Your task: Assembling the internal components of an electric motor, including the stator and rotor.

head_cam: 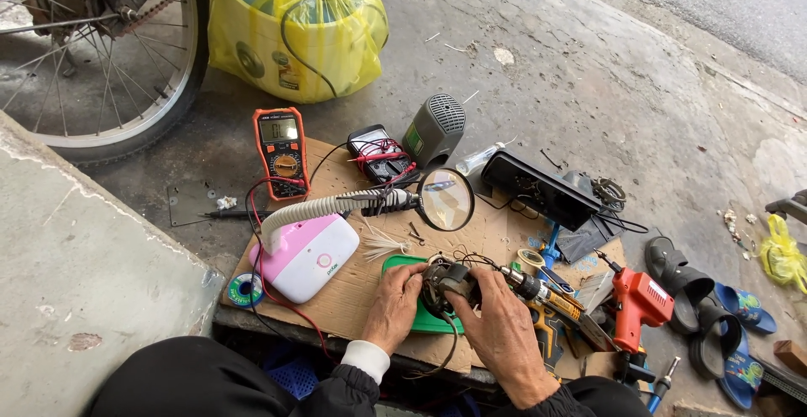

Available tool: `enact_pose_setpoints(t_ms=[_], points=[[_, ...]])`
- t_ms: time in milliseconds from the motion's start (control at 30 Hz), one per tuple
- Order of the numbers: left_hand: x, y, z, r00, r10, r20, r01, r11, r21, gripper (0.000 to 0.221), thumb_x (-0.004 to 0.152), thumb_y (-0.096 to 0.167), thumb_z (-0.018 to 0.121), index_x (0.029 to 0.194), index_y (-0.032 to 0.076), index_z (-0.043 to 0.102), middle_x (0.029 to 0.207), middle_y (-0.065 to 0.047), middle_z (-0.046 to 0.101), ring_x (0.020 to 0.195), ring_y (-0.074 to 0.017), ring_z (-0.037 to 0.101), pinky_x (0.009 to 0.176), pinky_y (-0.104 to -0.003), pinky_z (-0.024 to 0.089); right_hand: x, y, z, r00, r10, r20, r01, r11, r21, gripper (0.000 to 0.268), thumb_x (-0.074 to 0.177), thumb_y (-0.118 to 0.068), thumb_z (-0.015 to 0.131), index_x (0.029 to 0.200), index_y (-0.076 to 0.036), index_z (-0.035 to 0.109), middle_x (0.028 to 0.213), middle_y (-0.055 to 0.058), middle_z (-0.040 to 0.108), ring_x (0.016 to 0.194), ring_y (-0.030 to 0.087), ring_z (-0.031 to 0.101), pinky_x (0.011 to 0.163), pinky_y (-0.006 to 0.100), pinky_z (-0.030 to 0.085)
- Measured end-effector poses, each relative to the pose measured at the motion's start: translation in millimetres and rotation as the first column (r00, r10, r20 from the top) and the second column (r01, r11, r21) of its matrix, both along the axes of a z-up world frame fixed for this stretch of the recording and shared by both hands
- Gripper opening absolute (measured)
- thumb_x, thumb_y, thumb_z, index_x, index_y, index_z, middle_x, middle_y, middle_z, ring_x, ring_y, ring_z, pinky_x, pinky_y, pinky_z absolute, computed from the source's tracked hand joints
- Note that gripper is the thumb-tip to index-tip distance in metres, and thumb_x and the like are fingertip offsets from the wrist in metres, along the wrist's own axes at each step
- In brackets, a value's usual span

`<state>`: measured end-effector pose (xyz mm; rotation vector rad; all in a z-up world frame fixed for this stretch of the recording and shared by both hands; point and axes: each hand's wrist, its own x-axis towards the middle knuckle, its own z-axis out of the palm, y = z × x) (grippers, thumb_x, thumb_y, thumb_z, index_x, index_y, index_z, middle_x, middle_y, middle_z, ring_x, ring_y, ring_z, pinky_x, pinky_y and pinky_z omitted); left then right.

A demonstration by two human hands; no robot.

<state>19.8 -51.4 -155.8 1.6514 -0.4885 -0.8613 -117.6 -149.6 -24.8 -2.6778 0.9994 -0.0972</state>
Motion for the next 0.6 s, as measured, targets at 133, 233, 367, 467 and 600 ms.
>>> enact_pose_setpoints(t_ms=[133, 233, 367, 467, 600], points=[[2, -6, -10, 0.999, 0.030, 0.044, -0.029, 0.999, -0.032, 0.048, 0.109, 0.042, 0.044, 0.140, 0.021, 0.074, 0.148, -0.003, 0.062, 0.144, -0.0213, 0.056, 0.121, -0.040, 0.046, 14, 2, 9, 0.999, -0.019, -0.027, 0.019, 1.000, -0.008, 0.051, 0.103, -0.048, 0.071, 0.141, -0.015, 0.062, 0.131, 0.008, 0.073, 0.114, 0.036, 0.072, 0.090, 0.050, 0.057], [2, -5, -11, 0.999, 0.016, -0.038, -0.016, 1.000, -0.002, 0.061, 0.109, 0.052, 0.043, 0.156, 0.017, 0.062, 0.162, -0.005, 0.060, 0.151, -0.0240, 0.055, 0.125, -0.041, 0.044, 12, 2, 3, 0.999, 0.038, 0.001, -0.038, 0.995, -0.092, 0.044, 0.103, -0.045, 0.073, 0.132, -0.014, 0.062, 0.120, 0.008, 0.073, 0.097, 0.034, 0.073, 0.079, 0.048, 0.059], [1, 0, -11, 0.987, -0.022, -0.161, 0.034, 0.997, 0.073, 0.063, 0.105, 0.046, 0.036, 0.162, 0.027, 0.055, 0.167, -0.002, 0.059, 0.154, -0.0237, 0.056, 0.126, -0.041, 0.043, 1, 7, 5, 0.998, 0.034, 0.061, -0.033, 0.999, -0.028, 0.047, 0.102, -0.036, 0.073, 0.141, -0.015, 0.059, 0.127, 0.008, 0.071, 0.110, 0.032, 0.073, 0.087, 0.046, 0.058], [-3, 1, -17, 0.997, -0.073, -0.035, 0.076, 0.993, 0.087, 0.070, 0.101, 0.018, 0.050, 0.170, 0.024, 0.037, 0.172, -0.008, 0.049, 0.158, -0.0281, 0.046, 0.129, -0.047, 0.039, -7, 8, 12, 0.989, -0.134, 0.057, 0.126, 0.984, 0.128, 0.055, 0.102, -0.040, 0.072, 0.150, -0.018, 0.058, 0.139, 0.003, 0.068, 0.113, 0.028, 0.076, 0.094, 0.046, 0.060], [0, -1, -14, 0.896, -0.281, 0.343, 0.222, 0.954, 0.203, 0.113, 0.089, 0.042, 0.088, 0.175, 0.018, 0.018, 0.173, -0.016, 0.038, 0.159, -0.0412, 0.032, 0.133, -0.056, 0.025, -17, -3, 6, 0.951, -0.310, 0.010, 0.304, 0.937, 0.174, 0.064, 0.099, -0.050, 0.072, 0.153, -0.018, 0.059, 0.140, -0.002, 0.071, 0.113, 0.022, 0.074, 0.097, 0.042, 0.058]])
